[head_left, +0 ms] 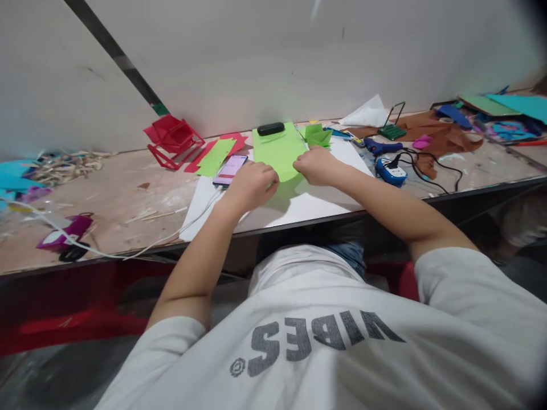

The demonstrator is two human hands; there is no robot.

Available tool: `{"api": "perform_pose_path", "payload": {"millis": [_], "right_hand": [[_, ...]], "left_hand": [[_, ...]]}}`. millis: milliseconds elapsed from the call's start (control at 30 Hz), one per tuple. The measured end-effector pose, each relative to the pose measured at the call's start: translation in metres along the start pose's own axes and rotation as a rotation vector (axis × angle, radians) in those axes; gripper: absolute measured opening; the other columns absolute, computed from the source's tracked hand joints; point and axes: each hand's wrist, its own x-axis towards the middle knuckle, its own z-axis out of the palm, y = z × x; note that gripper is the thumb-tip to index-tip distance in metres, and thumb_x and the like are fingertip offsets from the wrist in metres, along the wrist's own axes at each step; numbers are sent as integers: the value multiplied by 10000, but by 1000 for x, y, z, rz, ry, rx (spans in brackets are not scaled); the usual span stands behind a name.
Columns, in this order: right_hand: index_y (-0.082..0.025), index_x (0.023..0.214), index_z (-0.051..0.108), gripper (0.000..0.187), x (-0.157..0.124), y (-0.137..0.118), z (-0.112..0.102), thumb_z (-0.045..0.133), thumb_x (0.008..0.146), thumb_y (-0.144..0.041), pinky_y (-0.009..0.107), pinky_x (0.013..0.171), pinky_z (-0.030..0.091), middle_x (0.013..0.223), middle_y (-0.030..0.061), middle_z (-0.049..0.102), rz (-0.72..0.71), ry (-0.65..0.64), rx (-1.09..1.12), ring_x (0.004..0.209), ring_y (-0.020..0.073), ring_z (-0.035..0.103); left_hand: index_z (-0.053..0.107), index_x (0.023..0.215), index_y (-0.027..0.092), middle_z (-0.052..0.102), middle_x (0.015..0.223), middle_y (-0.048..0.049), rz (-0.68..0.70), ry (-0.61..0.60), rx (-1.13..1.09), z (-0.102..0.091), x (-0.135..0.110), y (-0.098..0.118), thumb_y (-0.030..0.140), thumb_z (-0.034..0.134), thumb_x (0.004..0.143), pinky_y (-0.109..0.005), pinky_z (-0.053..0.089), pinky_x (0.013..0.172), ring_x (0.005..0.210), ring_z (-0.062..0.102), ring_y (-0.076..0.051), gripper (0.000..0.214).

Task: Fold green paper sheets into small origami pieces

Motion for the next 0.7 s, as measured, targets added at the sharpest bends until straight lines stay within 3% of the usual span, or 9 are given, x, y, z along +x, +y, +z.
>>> {"api": "perform_pose_path", "payload": {"millis": [100,200,267,333,433,533,600,700], "right_hand": [[-146,1230,900,312,-51,-8,-2,609,1126,-100,467,952,402,1132,224,935,-46,40,58,1063,355,825],[-224,1183,898,335,-105,-16,12,581,1125,-134,508,1037,466,1145,181,939,-103,166,192,1115,355,821],[-311,1169,907,344,-135,-19,27,587,1125,-193,571,1113,529,1229,135,955,-146,228,337,1191,370,832],[-386,1164,907,271,-155,-18,41,653,1124,-299,648,1181,585,1362,94,957,-116,254,458,1317,396,835],[-379,1168,908,181,-164,-7,59,781,1096,-485,794,1301,589,1619,145,888,67,407,526,1544,483,783],[-318,1426,876,503,-156,7,73,803,1096,-690,785,1241,683,1724,240,791,368,614,638,1533,496,799],[-322,1559,808,734,-146,11,77,760,1090,-885,684,1061,767,1599,225,833,548,669,870,1330,439,872],[-346,1461,831,889,-136,9,76,571,1092,-1112,602,929,776,1308,151,902,614,590,1155,1145,397,895]], "left_hand": [[888,1137,258,968,1170,-139,68,175,-116,4,-50,35,315,632,1235,-532,623,1017,1146,895,-360,280],[852,1212,305,983,1313,-125,10,351,-193,14,-94,62,354,706,1219,-553,650,1052,1188,908,-341,155],[840,1224,323,980,1403,-127,-49,425,-249,22,-111,70,312,720,1189,-582,667,1103,1265,918,-347,126],[846,1230,326,978,1441,-124,-96,417,-311,29,-120,71,255,720,1147,-594,689,1135,1315,928,-351,166],[877,1184,314,1006,1295,-98,-135,289,-350,38,-124,70,161,676,1081,-569,723,1090,1231,961,-343,272],[918,1147,302,1010,1200,-102,-199,225,-296,45,-124,78,145,656,1086,-552,732,1030,1167,972,-351,311],[934,1159,295,1010,1221,-119,-234,251,-275,49,-124,88,181,667,1117,-552,737,1018,1169,972,-359,294],[932,1166,283,1010,1225,-128,-261,308,-299,53,-124,105,235,685,1160,-547,746,1013,1159,971,-358,252]]}}
